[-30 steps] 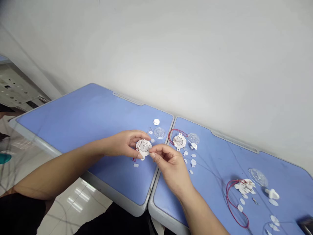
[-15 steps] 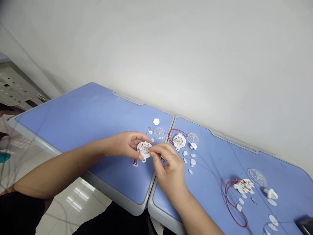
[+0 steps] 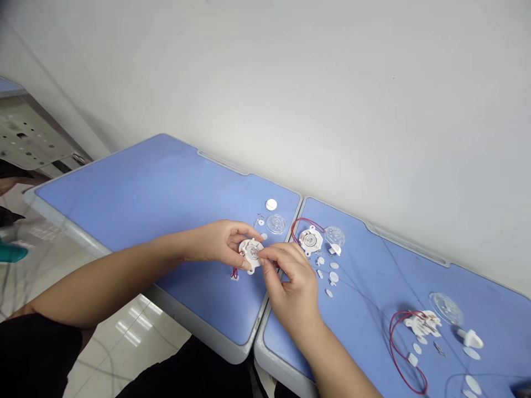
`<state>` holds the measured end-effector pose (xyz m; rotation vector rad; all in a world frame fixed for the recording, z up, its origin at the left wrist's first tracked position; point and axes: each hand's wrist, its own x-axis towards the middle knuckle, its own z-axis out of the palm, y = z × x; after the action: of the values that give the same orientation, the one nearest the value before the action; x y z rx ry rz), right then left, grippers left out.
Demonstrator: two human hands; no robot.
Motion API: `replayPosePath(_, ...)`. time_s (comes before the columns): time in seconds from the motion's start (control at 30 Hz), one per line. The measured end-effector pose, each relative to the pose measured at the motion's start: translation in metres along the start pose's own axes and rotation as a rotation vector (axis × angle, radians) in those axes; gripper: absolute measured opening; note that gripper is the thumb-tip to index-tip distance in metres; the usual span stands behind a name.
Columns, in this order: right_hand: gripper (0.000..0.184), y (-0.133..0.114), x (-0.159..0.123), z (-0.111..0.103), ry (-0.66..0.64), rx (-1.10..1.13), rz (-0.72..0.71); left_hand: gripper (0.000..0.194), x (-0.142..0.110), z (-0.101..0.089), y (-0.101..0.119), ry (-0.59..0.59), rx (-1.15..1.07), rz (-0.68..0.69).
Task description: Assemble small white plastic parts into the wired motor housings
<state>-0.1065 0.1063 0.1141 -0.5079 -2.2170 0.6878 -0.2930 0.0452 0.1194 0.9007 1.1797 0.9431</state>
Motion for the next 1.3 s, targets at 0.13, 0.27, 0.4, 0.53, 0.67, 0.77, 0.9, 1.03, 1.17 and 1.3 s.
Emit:
replayPosePath(0.13,0.011,0.001,-0.0015,0.0006,-0.006,0.096,0.124,0.059,0.0012,-0.0006,-0.002,-0.007,-0.001,-0.007)
replayPosePath(0.27,0.009,0.0031,-0.002,0.0013,-0.012,0.203,0.237,0.059,0.0031,-0.0016,-0.0046,-0.011,-0.015,0.005)
replayPosePath(0.4,0.006,0.0035,-0.0014,0.0013,-0.026,0.27,0.332,0.06,0.0045,-0.002,-0.0061,-0.009,-0.008,0.021)
replayPosePath(0.53,0.008,0.002,-0.0004,0.0013,-0.034,0.303,0.405,0.062,0.0043,-0.0019,-0.0061,-0.006,0.0,0.03)
replayPosePath(0.67,0.01,0.0011,0.0007,0.0012,-0.032,0.356,0.442,0.062,0.0034,-0.001,-0.0052,-0.006,-0.006,0.021)
replayPosePath(0.77,0.011,0.0018,0.0014,0.0011,-0.032,0.401,0.464,0.059,0.0033,-0.0003,-0.0058,0.002,-0.013,0.032)
replayPosePath(0.9,0.01,0.0035,0.001,0.0024,-0.029,0.429,0.482,0.06,0.0035,-0.0009,-0.007,0.01,0.014,0.046)
replayPosePath(1.03,0.009,0.0048,-0.0011,0.004,-0.025,0.43,0.492,0.062,0.0036,-0.0015,-0.0066,0.01,0.031,0.043)
replayPosePath(1.17,0.009,0.0049,-0.002,0.0044,-0.031,0.399,0.477,0.062,0.0039,-0.001,-0.0062,0.014,0.04,0.046)
replayPosePath(1.3,0.009,0.0041,-0.0017,0.0045,-0.022,0.383,0.455,0.062,0.0038,-0.001,-0.0063,0.014,0.044,0.044)
